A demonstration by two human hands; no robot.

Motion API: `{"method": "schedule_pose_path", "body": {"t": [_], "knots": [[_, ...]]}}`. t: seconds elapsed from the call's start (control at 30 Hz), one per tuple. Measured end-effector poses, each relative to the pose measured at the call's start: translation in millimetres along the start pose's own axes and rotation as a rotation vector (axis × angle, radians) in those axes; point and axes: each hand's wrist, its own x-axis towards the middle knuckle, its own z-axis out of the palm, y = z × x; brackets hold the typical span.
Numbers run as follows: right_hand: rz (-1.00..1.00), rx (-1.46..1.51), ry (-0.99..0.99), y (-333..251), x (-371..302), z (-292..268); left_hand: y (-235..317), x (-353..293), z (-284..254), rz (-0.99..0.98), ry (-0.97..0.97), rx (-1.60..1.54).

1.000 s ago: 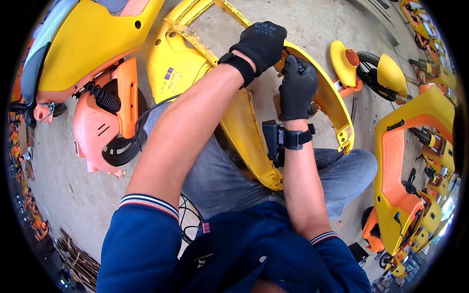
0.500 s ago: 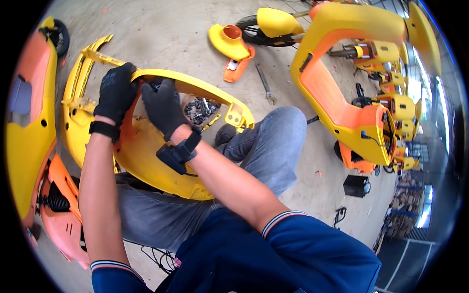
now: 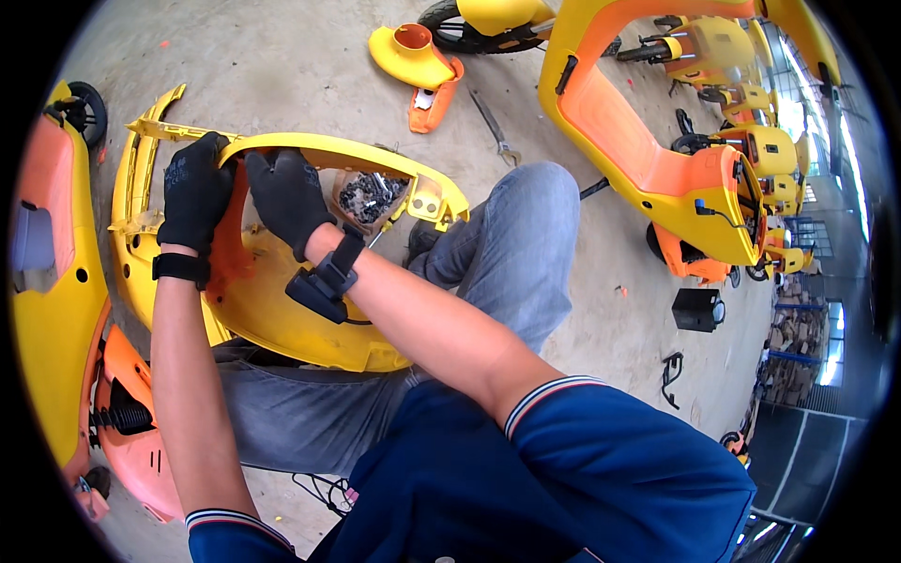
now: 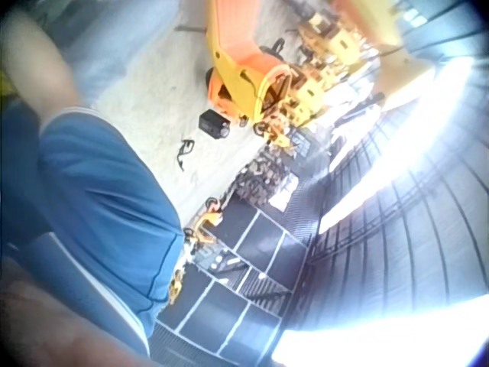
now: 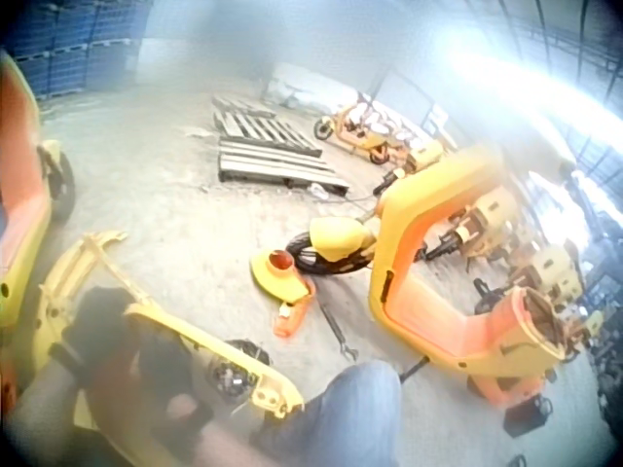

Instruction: The person sits on the floor and assembles yellow and orange plastic body panels of a scooter. They align the panels, insert screws, and tighten them using a power drill. The person handles the panels and fasteners directly, occasionally picking up tools from the floor.

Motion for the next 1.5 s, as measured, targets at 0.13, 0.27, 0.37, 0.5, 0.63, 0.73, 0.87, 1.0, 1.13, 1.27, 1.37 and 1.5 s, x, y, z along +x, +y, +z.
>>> {"method": "schedule_pose_path", "body": {"t": [0.13,0.27,0.37,0.5,0.63,0.73,0.87,1.0,1.13,1.27,1.37,1.5], "knots": [[0.002,0.034,-0.028,-4,-2,1,-1,1,-1,-0.005,-0.005,0.017],[-0.086,0.006,0.024,2,-1,4,-2,1,0,-0.005,-0.007,-0.012],[-0.057,-0.072,0.03,6,1,4,-3,0,1,-0.02,-0.033,-0.03],[0.025,-0.037,-0.026,5,6,0,-5,0,2,-0.006,-0.012,0.058],[-0.015,0.036,-0.029,1,2,2,-5,2,0,-0.007,-0.028,0.051],[-0.039,0.048,-0.031,0,-2,4,-4,2,-1,-0.03,-0.054,0.032],[-0.036,0.026,0.031,3,-3,6,-5,1,0,-0.021,-0.033,0.018],[-0.003,-0.097,-0.033,4,3,2,-4,0,1,0.02,-0.013,0.024],[-0.102,-0.194,-0.067,4,3,1,-3,-1,0,0.032,0.024,0.022],[-0.086,-0.053,0.084,15,1,10,-11,0,6,0.041,0.049,0.012],[-0.187,-0.206,0.121,27,10,15,-16,-1,16,0.22,0.095,0.081],[-0.328,-0.17,0.031,30,12,1,-13,-1,12,0.125,0.069,0.084]]}}
